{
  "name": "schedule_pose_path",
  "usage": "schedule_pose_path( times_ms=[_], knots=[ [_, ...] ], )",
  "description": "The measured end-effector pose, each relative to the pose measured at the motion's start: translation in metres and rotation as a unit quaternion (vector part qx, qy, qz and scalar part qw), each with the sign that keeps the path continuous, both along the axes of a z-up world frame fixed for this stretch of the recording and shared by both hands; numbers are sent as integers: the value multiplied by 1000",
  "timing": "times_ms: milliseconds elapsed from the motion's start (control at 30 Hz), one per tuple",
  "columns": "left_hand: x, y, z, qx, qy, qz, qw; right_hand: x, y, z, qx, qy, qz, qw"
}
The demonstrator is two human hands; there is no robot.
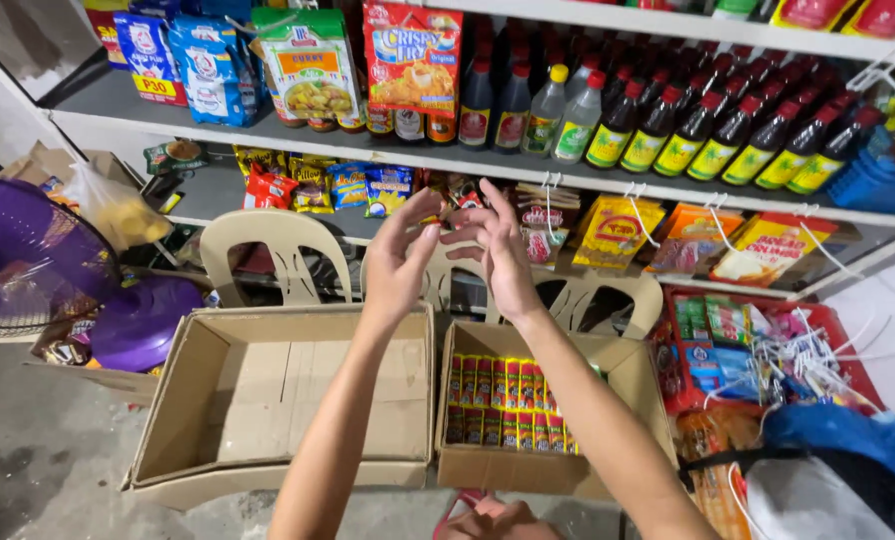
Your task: Organizing and stocking plastic packets of sauce on a grocery store shelf.
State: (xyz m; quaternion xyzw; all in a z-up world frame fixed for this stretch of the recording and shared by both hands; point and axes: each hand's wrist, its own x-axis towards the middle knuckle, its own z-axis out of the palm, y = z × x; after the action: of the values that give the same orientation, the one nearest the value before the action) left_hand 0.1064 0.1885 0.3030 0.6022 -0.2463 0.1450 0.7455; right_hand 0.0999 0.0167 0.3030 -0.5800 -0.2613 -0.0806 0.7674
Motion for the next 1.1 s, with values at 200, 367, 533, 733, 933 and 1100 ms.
schedule_pose_path(
  times_ms=[200, 367, 533, 733, 933, 1100],
  knots=[
    [45, 17, 32, 133, -6, 153, 979, 64, -9, 16, -47, -42, 4, 998],
    [94, 31, 68, 130, -53, 154, 978, 114, -14, 56, -87, -81, -4, 993],
    [135, 44, 116, 103, -102, 157, 977, 164, -17, 90, -120, -128, -30, 984],
    [192, 52, 138, 167, -152, 207, 952, 209, -14, 123, -134, -164, -64, 975],
    [250, 63, 147, 135, -204, 196, 949, 251, -2, 141, -159, -177, -133, 962],
    [310, 60, 148, 129, -187, 214, 950, 280, 15, 148, -180, -181, -179, 950]
  ],
)
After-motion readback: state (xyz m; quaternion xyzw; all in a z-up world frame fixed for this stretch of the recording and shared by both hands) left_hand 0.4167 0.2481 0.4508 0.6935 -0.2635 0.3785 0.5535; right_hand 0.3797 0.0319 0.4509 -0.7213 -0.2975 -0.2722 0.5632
